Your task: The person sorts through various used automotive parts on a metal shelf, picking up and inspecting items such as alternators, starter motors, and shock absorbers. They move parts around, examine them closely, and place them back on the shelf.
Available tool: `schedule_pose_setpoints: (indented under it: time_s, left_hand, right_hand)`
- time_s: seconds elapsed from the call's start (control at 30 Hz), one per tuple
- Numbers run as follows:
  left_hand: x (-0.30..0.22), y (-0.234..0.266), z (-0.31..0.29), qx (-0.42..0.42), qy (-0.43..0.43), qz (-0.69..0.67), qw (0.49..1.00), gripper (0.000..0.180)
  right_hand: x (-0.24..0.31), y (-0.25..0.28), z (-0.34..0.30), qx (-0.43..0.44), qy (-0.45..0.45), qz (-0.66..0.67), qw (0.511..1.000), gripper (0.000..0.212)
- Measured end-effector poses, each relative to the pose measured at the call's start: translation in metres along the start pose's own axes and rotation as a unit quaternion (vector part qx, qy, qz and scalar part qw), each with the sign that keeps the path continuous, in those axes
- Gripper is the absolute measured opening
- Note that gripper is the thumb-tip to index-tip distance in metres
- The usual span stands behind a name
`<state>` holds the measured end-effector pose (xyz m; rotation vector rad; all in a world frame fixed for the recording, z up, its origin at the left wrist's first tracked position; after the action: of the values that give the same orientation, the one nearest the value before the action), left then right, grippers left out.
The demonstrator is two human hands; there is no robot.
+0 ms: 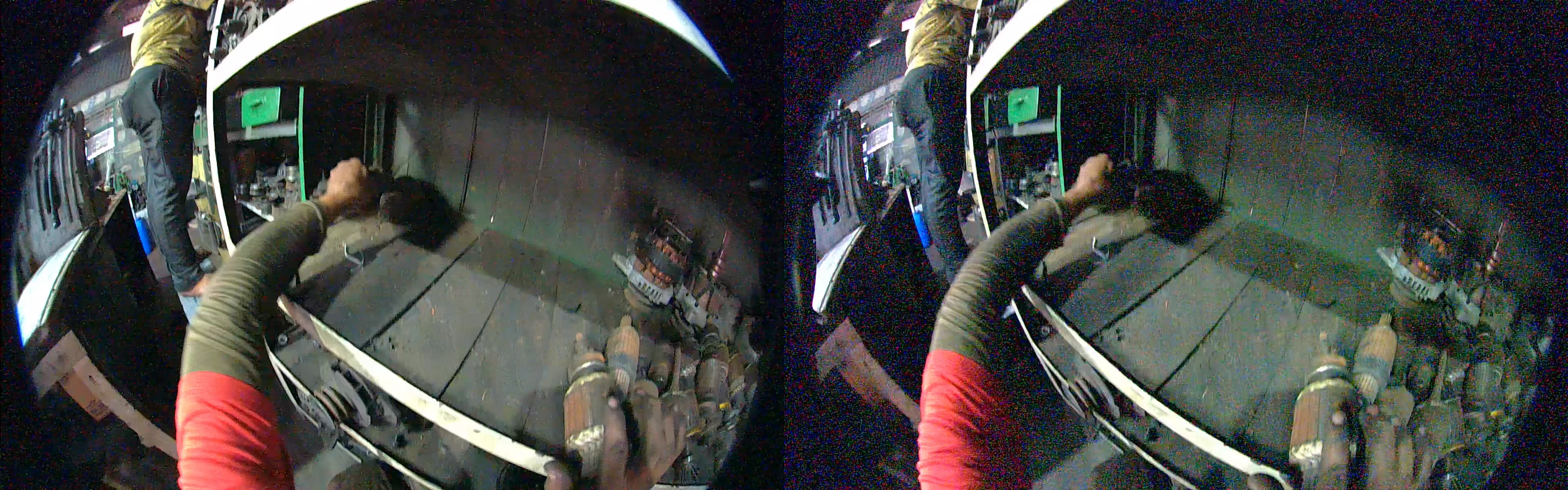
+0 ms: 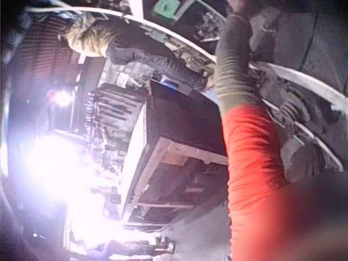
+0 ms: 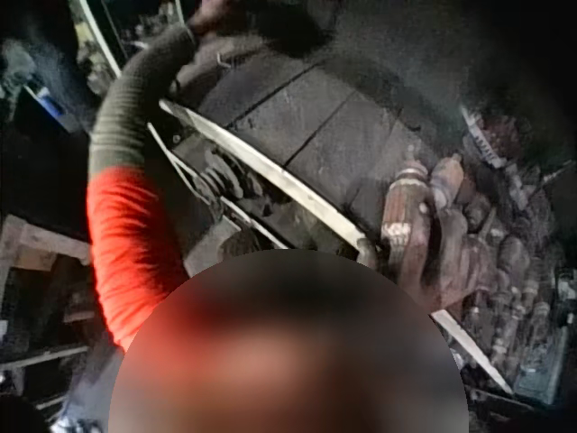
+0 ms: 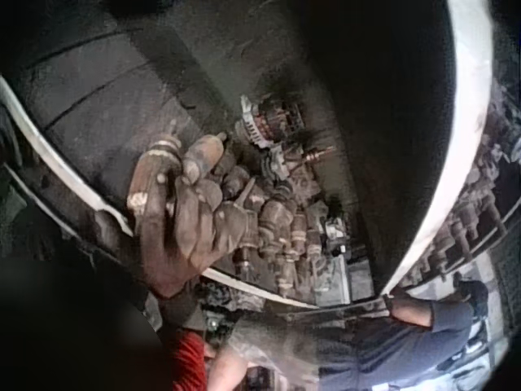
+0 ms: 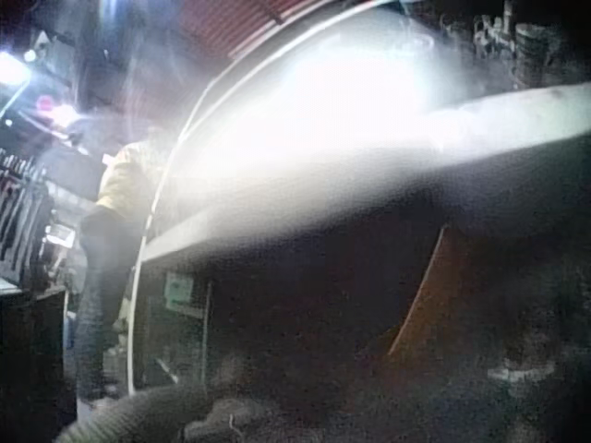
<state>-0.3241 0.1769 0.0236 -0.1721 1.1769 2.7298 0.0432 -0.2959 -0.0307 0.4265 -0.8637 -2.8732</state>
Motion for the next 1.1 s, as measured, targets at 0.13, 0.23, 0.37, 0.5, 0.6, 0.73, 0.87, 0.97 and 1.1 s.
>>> schedule_pose_setpoints:
  time_s: [0.13,0.23,0.37,0.5,0.6,0.73,0.87,0.97,1.1]
  left_hand:
    - [0.013,0.046,-0.052,0.060,-0.046,0.108,0.991,0.039]
    - [0.032,0.089,-0.118,0.190,-0.009,-0.097,0.977,0.049]
    - [0.030,0.158,-0.140,0.027,-0.040,-0.026,0.999,0.058]
    - [0.000,0.125,-0.119,0.102,0.012,0.061,0.993,0.057]
    - [-0.022,0.078,-0.112,0.102,-0.043,0.001,0.994,0.044]
    - [-0.012,0.032,-0.101,0.131,-0.085,0.096,0.983,0.034]
    - [-0.003,0.038,-0.098,0.061,-0.062,-0.110,0.990,0.051]
    - [-0.015,0.063,-0.115,0.061,0.007,-0.081,0.995,0.049]
    - [-0.075,0.111,-0.146,0.086,0.069,-0.241,0.964,0.046]
  right_hand:
    - [0.008,0.001,0.002,-0.041,0.050,-0.029,0.997,0.056]
    - [0.011,-0.003,-0.003,-0.009,-0.020,-0.108,0.994,0.065]
    - [0.013,-0.002,-0.004,-0.031,-0.011,-0.077,0.996,0.061]
    - [0.011,0.001,-0.002,-0.066,0.042,-0.021,0.997,0.056]
    - [0.011,0.002,-0.004,-0.089,0.048,-0.019,0.995,0.055]
    - [0.008,-0.004,-0.006,-0.053,0.012,-0.013,0.998,0.058]
    - [0.009,-0.003,-0.007,-0.104,0.044,-0.021,0.993,0.053]
    - [0.009,-0.004,-0.008,-0.125,0.047,-0.016,0.991,0.049]
    - [0.009,-0.005,-0.008,-0.140,0.058,0.006,0.988,0.046]
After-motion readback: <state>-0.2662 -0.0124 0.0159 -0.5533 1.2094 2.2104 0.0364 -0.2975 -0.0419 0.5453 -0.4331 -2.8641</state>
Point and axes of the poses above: each hand's wrist, its own z-axis towards the middle knuckle, its own y-axis out of the back of the hand, x = y × z, the point moved 5 cm from there along z, towards the middle knuckle, and after that the axes turned 4 degrees about z, right-handed, at the moved point
